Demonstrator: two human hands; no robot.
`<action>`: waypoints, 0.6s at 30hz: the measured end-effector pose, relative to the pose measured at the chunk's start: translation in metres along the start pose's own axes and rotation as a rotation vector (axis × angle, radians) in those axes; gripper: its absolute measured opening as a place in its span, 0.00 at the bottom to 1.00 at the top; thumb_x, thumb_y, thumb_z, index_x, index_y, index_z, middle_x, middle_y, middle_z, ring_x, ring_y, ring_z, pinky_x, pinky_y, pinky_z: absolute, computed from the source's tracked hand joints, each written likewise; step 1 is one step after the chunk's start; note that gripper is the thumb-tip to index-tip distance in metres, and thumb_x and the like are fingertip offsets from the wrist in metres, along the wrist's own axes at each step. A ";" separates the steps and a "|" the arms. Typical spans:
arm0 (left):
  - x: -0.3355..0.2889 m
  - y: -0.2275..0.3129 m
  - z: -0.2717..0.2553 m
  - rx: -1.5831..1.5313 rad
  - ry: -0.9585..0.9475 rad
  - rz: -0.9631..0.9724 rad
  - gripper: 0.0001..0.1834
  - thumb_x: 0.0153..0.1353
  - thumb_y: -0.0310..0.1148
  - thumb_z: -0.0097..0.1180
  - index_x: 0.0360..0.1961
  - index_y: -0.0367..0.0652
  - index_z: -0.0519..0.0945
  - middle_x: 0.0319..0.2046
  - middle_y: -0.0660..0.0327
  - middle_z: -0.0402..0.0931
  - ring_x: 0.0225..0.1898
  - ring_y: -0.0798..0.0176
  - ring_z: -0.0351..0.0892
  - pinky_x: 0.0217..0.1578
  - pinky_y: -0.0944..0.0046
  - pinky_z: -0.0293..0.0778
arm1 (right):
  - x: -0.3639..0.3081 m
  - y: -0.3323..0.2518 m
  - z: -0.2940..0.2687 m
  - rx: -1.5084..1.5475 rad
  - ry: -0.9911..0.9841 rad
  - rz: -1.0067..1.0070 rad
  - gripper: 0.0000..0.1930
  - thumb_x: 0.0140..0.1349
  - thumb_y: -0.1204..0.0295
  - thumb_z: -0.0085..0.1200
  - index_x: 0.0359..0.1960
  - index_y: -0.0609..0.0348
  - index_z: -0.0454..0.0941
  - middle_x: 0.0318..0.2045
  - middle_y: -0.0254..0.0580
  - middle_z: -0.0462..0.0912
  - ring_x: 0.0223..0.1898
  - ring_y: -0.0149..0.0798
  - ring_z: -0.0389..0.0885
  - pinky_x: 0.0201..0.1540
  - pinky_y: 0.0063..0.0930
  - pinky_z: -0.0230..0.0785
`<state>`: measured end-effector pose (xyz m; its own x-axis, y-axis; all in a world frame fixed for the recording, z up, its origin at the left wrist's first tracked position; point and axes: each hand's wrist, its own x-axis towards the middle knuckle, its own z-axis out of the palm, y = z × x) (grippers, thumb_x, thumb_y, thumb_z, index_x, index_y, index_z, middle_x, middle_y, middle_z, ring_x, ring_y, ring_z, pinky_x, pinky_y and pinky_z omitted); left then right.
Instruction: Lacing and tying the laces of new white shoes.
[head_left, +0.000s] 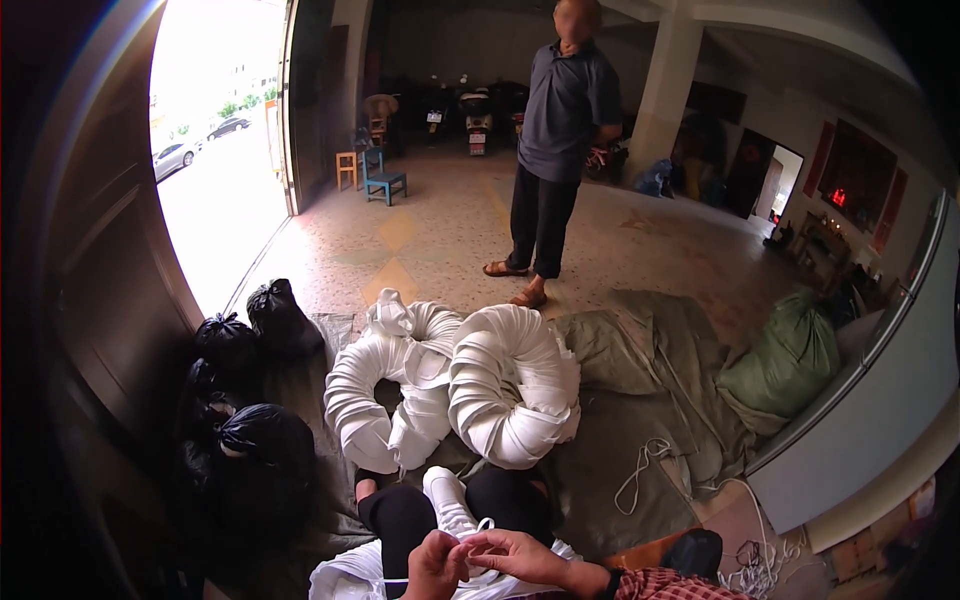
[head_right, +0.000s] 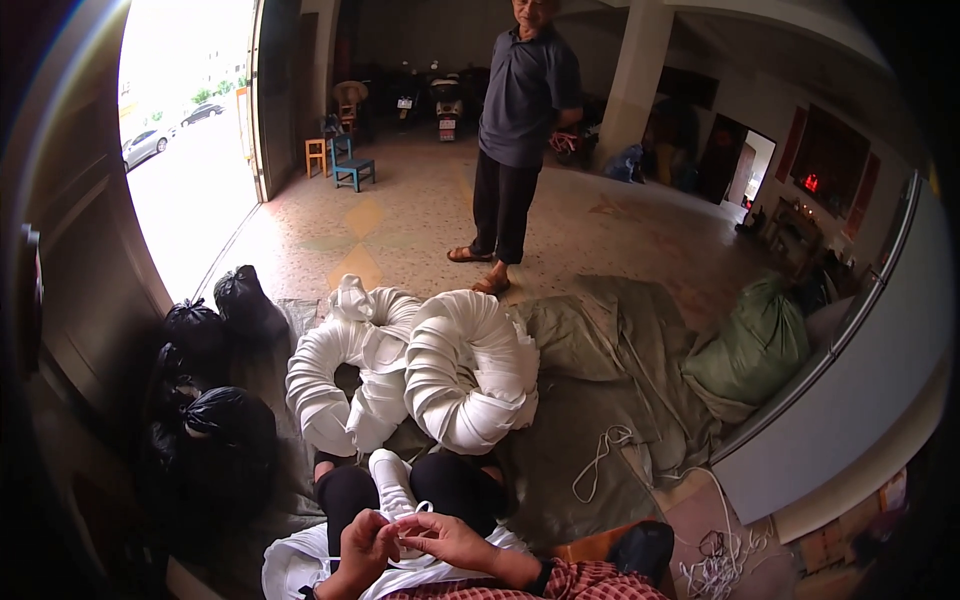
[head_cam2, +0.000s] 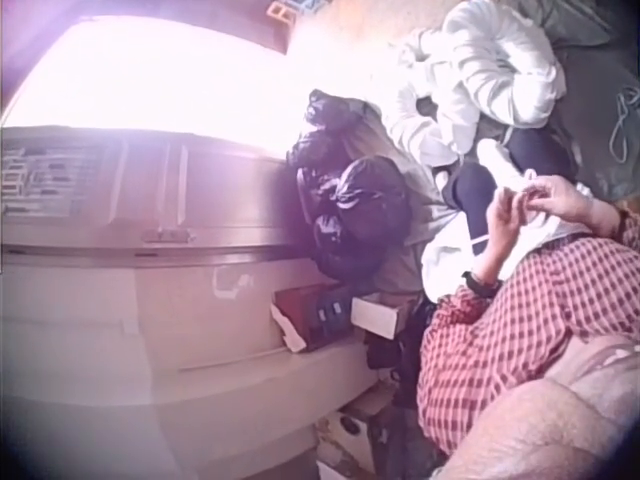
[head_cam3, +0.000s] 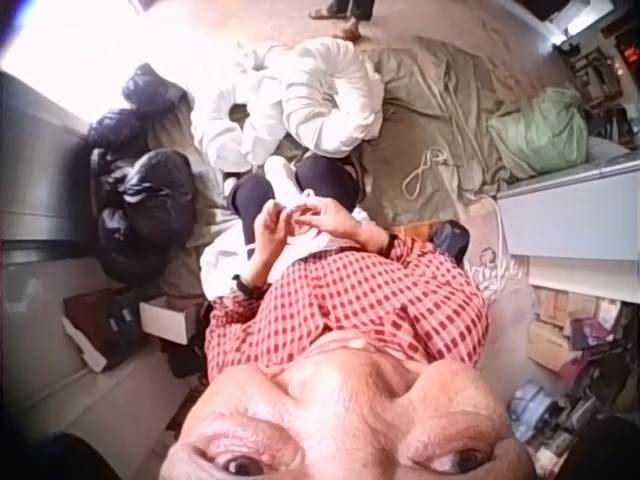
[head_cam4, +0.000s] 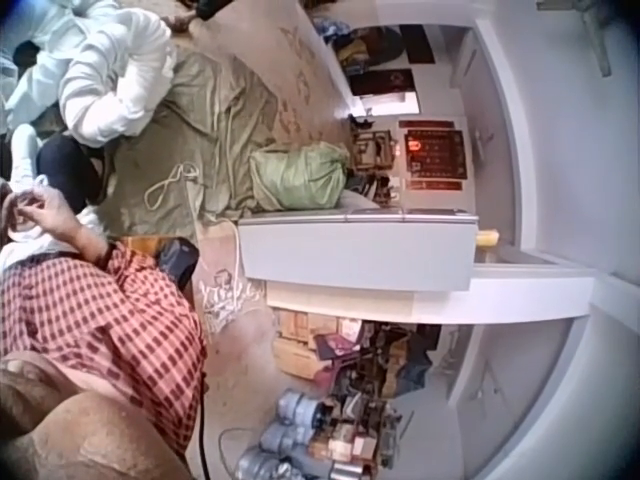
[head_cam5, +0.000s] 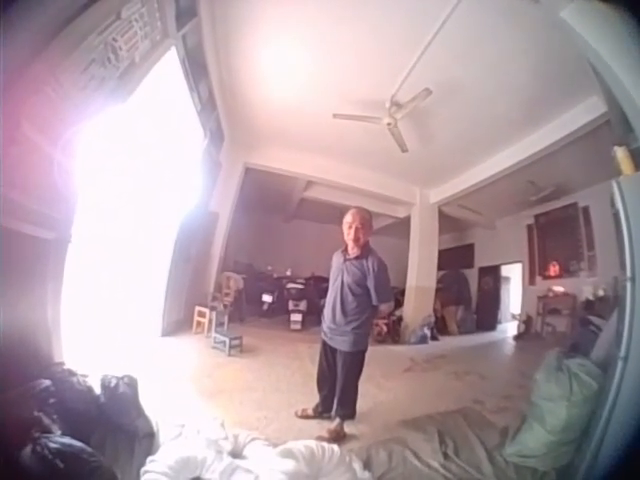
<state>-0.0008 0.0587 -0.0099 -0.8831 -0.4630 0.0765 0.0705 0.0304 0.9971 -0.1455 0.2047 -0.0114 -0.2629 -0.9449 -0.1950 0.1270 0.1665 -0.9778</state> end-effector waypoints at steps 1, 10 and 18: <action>-0.001 0.003 -0.001 -0.001 0.004 -0.002 0.09 0.73 0.30 0.55 0.35 0.39 0.71 0.22 0.63 0.75 0.19 0.72 0.76 0.21 0.71 0.72 | -0.001 -0.004 0.000 -0.106 -0.037 0.035 0.25 0.69 0.68 0.62 0.65 0.59 0.71 0.57 0.41 0.81 0.58 0.34 0.79 0.60 0.30 0.71; -0.017 0.069 -0.016 -0.197 -0.359 -0.120 0.11 0.72 0.31 0.58 0.31 0.39 0.74 0.19 0.64 0.78 0.21 0.72 0.80 0.23 0.68 0.73 | 0.029 0.029 -0.024 -0.787 0.085 -0.601 0.38 0.52 0.71 0.69 0.67 0.59 0.70 0.65 0.52 0.73 0.65 0.58 0.71 0.68 0.47 0.63; -0.035 0.136 -0.035 0.033 -0.662 0.200 0.13 0.66 0.36 0.65 0.31 0.44 0.73 0.24 0.59 0.78 0.25 0.52 0.81 0.25 0.57 0.73 | 0.027 0.003 -0.030 -0.742 0.047 -0.343 0.38 0.47 0.81 0.68 0.64 0.57 0.72 0.67 0.47 0.71 0.68 0.51 0.69 0.71 0.41 0.61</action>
<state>0.0557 0.0481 0.1227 -0.9525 0.1922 0.2362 0.2570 0.0908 0.9622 -0.1804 0.1883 -0.0213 -0.2137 -0.9672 0.1371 -0.6298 0.0291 -0.7762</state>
